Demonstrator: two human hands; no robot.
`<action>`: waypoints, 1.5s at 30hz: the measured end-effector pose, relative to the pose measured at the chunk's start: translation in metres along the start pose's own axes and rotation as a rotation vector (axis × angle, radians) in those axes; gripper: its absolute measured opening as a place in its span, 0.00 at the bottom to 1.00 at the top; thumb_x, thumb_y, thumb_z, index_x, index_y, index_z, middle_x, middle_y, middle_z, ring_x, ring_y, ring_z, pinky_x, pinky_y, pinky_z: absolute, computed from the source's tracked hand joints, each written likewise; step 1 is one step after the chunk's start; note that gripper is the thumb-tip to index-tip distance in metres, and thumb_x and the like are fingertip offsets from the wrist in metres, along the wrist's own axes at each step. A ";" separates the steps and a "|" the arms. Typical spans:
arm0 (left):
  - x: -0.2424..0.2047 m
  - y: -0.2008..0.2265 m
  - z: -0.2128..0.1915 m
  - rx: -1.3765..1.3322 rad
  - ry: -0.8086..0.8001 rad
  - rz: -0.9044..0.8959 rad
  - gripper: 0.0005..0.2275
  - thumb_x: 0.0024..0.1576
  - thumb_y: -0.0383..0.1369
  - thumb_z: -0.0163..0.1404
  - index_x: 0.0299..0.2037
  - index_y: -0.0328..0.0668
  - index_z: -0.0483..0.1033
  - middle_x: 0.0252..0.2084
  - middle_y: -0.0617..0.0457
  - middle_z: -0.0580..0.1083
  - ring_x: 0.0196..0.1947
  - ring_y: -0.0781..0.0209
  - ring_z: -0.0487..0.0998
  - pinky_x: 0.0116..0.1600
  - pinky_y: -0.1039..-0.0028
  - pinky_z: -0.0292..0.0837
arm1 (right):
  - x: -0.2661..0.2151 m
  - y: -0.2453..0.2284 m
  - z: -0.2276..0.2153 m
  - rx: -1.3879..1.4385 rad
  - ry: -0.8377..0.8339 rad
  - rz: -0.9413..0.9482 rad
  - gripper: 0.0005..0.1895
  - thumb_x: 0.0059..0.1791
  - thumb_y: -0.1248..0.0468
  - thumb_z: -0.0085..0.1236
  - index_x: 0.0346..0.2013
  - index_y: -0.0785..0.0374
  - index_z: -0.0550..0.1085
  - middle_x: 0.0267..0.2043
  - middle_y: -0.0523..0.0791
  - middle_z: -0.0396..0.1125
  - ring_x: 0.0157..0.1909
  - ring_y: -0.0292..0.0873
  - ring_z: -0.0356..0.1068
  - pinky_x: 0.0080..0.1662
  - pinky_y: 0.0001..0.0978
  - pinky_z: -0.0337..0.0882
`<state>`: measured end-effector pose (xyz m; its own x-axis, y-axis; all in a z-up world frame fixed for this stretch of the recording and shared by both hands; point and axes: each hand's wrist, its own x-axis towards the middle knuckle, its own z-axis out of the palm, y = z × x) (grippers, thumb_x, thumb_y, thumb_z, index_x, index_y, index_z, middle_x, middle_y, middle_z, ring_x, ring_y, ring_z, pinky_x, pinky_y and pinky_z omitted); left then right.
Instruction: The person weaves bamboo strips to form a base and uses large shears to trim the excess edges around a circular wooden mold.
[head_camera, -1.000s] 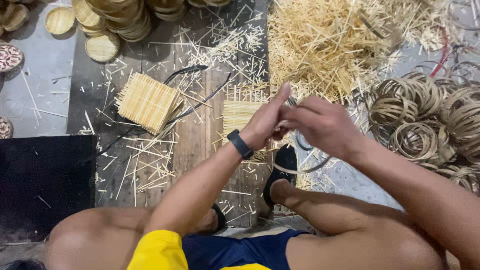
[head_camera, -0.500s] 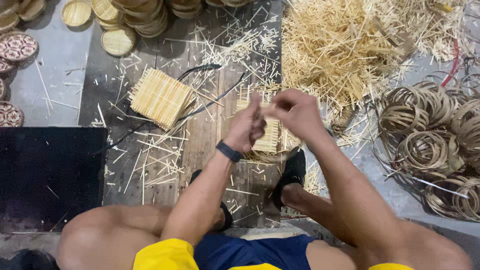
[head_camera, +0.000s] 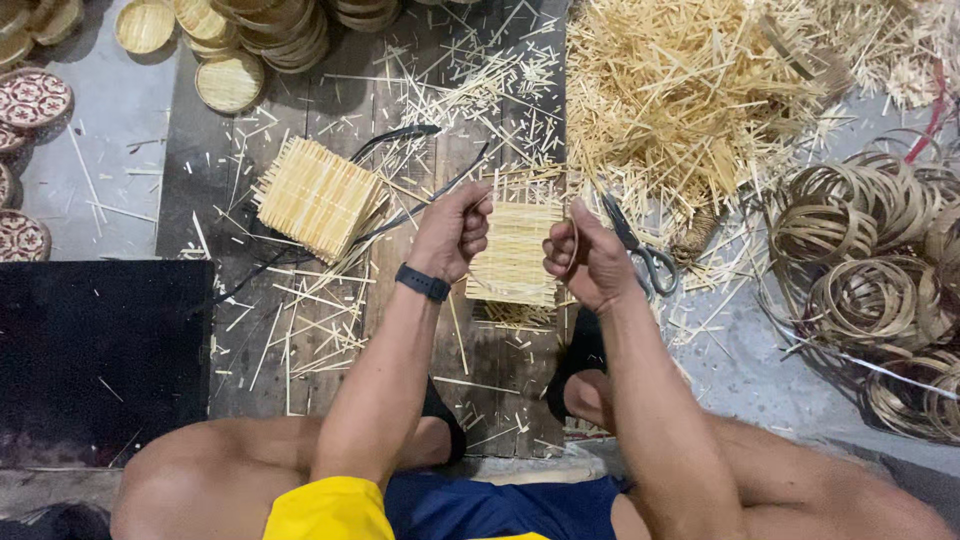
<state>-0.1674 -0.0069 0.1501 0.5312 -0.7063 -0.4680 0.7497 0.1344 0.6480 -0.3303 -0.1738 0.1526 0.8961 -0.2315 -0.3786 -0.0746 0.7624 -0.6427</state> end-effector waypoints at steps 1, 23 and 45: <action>0.001 -0.002 -0.002 -0.010 0.000 -0.022 0.13 0.60 0.37 0.55 0.24 0.46 0.69 0.15 0.65 0.61 0.12 0.74 0.54 0.17 0.80 0.47 | 0.001 0.004 -0.001 0.062 -0.022 -0.030 0.23 0.55 0.49 0.56 0.23 0.63 0.73 0.22 0.40 0.57 0.24 0.36 0.55 0.28 0.29 0.57; 0.067 -0.115 -0.082 0.416 0.412 0.304 0.05 0.48 0.27 0.59 0.33 0.36 0.82 0.25 0.57 0.77 0.23 0.67 0.75 0.28 0.75 0.70 | 0.053 0.062 -0.093 -1.044 0.660 -0.194 0.12 0.43 0.62 0.65 0.35 0.67 0.81 0.28 0.47 0.76 0.29 0.42 0.75 0.35 0.36 0.75; 0.087 -0.127 -0.106 1.036 0.622 0.131 0.09 0.45 0.33 0.66 0.35 0.42 0.86 0.33 0.48 0.83 0.33 0.57 0.84 0.44 0.69 0.79 | 0.070 0.094 -0.122 -1.268 0.725 -0.256 0.13 0.42 0.59 0.70 0.39 0.58 0.84 0.34 0.48 0.78 0.36 0.44 0.78 0.45 0.34 0.75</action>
<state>-0.1747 -0.0123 -0.0367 0.8910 -0.2369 -0.3874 0.1567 -0.6403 0.7520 -0.3280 -0.1925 -0.0156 0.5635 -0.8095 -0.1647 -0.6167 -0.2796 -0.7359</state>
